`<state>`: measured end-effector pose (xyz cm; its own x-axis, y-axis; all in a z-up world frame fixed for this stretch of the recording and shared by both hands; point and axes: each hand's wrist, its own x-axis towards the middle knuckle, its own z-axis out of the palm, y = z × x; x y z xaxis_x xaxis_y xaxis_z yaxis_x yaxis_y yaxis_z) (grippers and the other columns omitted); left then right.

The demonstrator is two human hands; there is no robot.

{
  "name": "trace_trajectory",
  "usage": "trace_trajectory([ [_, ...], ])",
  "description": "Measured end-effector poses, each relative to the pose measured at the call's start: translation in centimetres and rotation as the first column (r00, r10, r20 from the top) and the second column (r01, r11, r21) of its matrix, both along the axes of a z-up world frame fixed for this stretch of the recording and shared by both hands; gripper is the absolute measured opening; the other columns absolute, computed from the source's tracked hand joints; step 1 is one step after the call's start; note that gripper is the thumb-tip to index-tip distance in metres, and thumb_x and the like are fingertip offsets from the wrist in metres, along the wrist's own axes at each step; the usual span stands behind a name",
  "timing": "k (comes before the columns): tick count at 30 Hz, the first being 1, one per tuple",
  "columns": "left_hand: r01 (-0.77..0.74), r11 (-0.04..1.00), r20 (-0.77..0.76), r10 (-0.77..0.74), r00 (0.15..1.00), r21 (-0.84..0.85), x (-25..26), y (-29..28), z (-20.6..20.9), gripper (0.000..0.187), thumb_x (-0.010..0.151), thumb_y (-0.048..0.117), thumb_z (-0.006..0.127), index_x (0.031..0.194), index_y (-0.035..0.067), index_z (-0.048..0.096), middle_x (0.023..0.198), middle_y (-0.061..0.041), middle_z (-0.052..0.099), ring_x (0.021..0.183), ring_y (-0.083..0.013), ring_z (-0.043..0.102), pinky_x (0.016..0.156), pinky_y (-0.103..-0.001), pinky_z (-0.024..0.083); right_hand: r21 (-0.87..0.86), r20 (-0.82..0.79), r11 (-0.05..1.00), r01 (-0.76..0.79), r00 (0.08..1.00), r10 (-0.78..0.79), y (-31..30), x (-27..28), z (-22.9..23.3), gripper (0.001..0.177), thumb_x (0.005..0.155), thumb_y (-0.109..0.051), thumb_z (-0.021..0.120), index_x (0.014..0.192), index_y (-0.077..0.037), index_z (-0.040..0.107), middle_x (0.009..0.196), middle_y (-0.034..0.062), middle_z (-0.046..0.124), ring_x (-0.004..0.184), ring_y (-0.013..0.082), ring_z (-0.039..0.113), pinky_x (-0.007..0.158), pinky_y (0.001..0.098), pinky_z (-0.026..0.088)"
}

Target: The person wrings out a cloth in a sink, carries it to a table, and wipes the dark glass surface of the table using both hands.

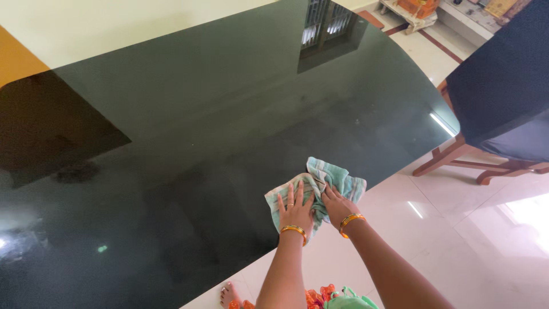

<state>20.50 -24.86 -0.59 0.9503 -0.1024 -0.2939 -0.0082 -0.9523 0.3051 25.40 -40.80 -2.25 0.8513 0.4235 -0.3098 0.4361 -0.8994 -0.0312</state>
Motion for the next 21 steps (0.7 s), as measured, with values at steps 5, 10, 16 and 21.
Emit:
trace_trajectory([
  [5, -0.015, 1.0, 0.018, 0.016, 1.0, -0.008, -1.2, 4.0, 0.0, 0.062, 0.104, 0.035, 0.046, 0.161, 0.035, 0.023, 0.172, 0.002, -0.004, 0.159, -0.0255, -0.005, 0.125, -0.055, 0.0, 0.046, 0.004, 0.999, -0.004, 1.0, 0.003, 3.3, -1.6, 0.2, 0.057, 0.092, -0.002, 0.049, 0.148, -0.006, 0.042, 0.166, 0.0108, 0.023, 0.151, 0.0285, 0.029, 0.112, 0.0395, 0.044],
  [10, -0.056, 0.998, 0.019, 0.056, 0.998, -0.001, -2.2, 7.7, 0.1, 0.062, 0.104, 0.034, 0.045, 0.161, 0.037, 0.021, 0.172, 0.004, -0.003, 0.158, -0.0237, -0.003, 0.126, -0.052, 0.0, 0.042, -0.047, 0.999, -0.002, 0.999, 0.004, 7.1, -2.0, 0.6, 0.059, 0.093, -0.002, 0.048, 0.151, -0.009, 0.039, 0.167, 0.0087, 0.021, 0.152, 0.0275, 0.027, 0.109, 0.0389, 0.047],
  [16, -0.113, 0.993, 0.057, 0.112, 0.992, 0.018, -3.3, 12.5, -0.6, 0.062, 0.104, 0.034, 0.046, 0.161, 0.035, 0.023, 0.172, 0.004, 0.0, 0.158, -0.0248, 0.001, 0.126, -0.05, 0.004, 0.051, -0.065, 0.997, -0.06, 0.996, 0.063, 11.6, -2.0, 0.6, 0.057, 0.097, -0.009, 0.05, 0.152, -0.009, 0.038, 0.167, 0.0099, 0.022, 0.152, 0.0278, 0.028, 0.11, 0.0389, 0.047],
  [21, -0.169, 0.985, 0.096, 0.165, 0.982, 0.029, -3.9, 16.1, -1.2, 0.063, 0.103, 0.035, 0.047, 0.161, 0.034, 0.023, 0.172, 0.004, 0.003, 0.158, -0.0245, 0.003, 0.126, -0.049, 0.006, 0.08, -0.115, 0.993, -0.086, 0.989, 0.095, 15.3, -2.2, 1.2, 0.053, 0.1, -0.019, 0.05, 0.151, -0.012, 0.038, 0.166, 0.0066, 0.023, 0.152, 0.0265, 0.026, 0.111, 0.041, 0.045],
])
